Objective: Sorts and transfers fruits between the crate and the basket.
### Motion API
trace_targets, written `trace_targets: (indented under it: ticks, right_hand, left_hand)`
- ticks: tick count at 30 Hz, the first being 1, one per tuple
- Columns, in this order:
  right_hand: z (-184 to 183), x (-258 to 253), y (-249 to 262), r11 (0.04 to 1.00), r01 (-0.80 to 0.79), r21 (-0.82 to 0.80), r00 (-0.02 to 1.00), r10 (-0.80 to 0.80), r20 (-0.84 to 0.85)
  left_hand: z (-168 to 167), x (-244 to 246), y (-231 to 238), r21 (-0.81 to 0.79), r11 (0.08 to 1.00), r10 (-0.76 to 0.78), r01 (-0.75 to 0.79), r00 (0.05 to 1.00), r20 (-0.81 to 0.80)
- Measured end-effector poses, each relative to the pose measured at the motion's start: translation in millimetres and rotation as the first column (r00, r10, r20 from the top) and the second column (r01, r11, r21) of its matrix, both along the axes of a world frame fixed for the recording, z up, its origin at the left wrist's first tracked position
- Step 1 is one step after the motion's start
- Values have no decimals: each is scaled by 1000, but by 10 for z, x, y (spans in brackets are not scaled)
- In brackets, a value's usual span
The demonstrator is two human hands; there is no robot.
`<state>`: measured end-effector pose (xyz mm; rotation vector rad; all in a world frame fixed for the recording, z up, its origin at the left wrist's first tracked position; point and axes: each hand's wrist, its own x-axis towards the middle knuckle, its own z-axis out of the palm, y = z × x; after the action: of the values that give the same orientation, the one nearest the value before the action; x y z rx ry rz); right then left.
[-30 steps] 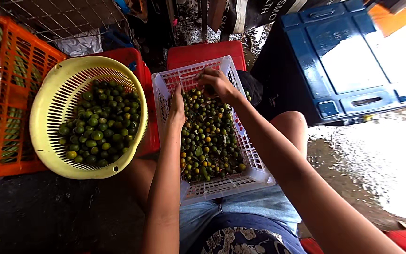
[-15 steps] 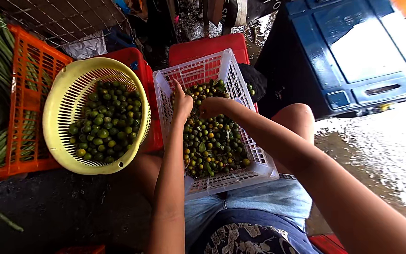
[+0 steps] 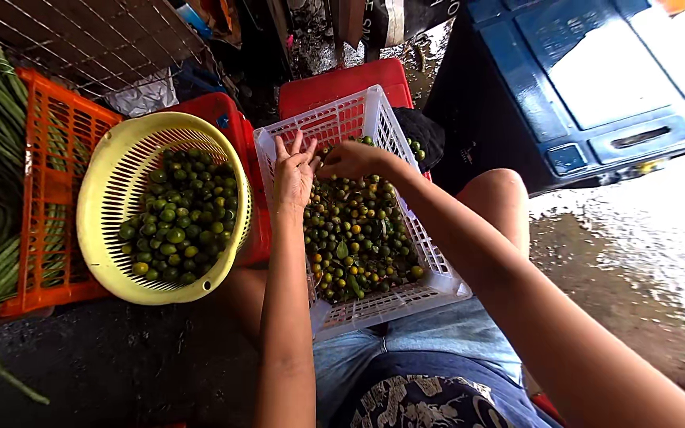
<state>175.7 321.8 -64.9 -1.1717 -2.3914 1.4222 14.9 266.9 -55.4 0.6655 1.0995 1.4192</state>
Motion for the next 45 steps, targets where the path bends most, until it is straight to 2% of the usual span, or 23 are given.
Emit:
trace_targets:
  ticks: [3,6,9,12,16,18,19,20,21,22,24,25,28,32,35,36,38,40,41,42,43,44,45]
  right_hand:
    - [225,171,11,887,206,-412,899,-339,-278]
    - [189,196,52,807,64,-588,774,-412,-481]
    - [183,104,-27,890,27,-456,758,-315,-571]
    - [206,34,-110,933,0,-360,866,-180,-467]
    - [153,9,-61,942,229,-247,882,-308,-358]
    - [8,18,2,974,220,-46,935,-224,-274]
    - [-123,35,43,984,143,106,976,-123,-177]
    - [-246,43,59,980,37,197,998,-25,-65]
    - [-307,31,40,974,-87,208,994,71,86]
    - [-302,-5,-7,966,-200,162,953,153,260]
    - [-300,-102,-132,951,-303,55,833,236,500]
    - [-311,-149,-191,949,-315,20,791,251,557]
    - [-386,-271,-355,938,-347,-1,742,275,611]
    - [-383,-300,-323,954,-300,-20,788,260,558]
    - [-338,-87,-61,999,-37,-3,970,37,240]
    - [-215,7,-21,996,74,-51,989,-67,129]
    - [34,151,-19,940,235,-246,961,-263,-89]
    - [118,180,12,865,269,-424,899,-384,-212]
    - [108,168,17,869,247,-430,896,-373,-240]
    - [71,146,5,909,216,-357,920,-312,-237]
    - [-17,121,-10,962,171,-212,961,-210,-182]
    - [-145,100,-16,995,82,-62,995,-86,-59]
    - [-270,73,-43,998,-37,44,995,33,93]
  left_hand:
    - [-4,-30,7,26,993,117,-117,993,16]
    - [59,-62,35,-39,992,126,-120,964,233]
    - [71,-47,49,-70,989,141,-127,961,240]
    - [97,-13,31,-75,986,165,-151,949,268]
    - [83,-28,41,-81,988,149,-134,965,217]
    - [52,-39,55,-67,993,100,-95,992,79]
    - [8,-52,47,-81,996,39,-49,992,-118]
    - [-24,-47,21,-128,992,-45,-6,920,-388]
    - [-59,-54,-13,-233,972,-189,44,736,-650]
    - [-95,-74,-40,-377,922,-371,87,476,-797]
    - [-195,-57,-92,-637,765,-642,94,25,-766]
    - [-257,-45,-111,-728,681,-721,76,-103,-685]
    - [-250,33,-205,-850,527,-822,31,-236,-518]
    - [-256,149,-283,-826,563,-796,13,-260,-547]
    - [-278,0,-248,-752,650,-738,110,-141,-659]
    - [-240,-72,-218,-688,707,-693,164,-29,-720]
    - [-154,-137,-168,-496,846,-533,195,335,-777]
    - [-102,-81,-117,-374,922,-315,97,750,-581]
    - [-79,-61,-93,-380,923,-245,61,854,-459]
    - [-62,-65,-88,-410,909,-259,70,867,-425]
    - [-68,-81,-102,-447,889,-338,101,803,-490]
    - [-93,-93,-132,-501,856,-453,129,655,-605]
    - [-144,-101,-155,-581,799,-584,156,430,-688]
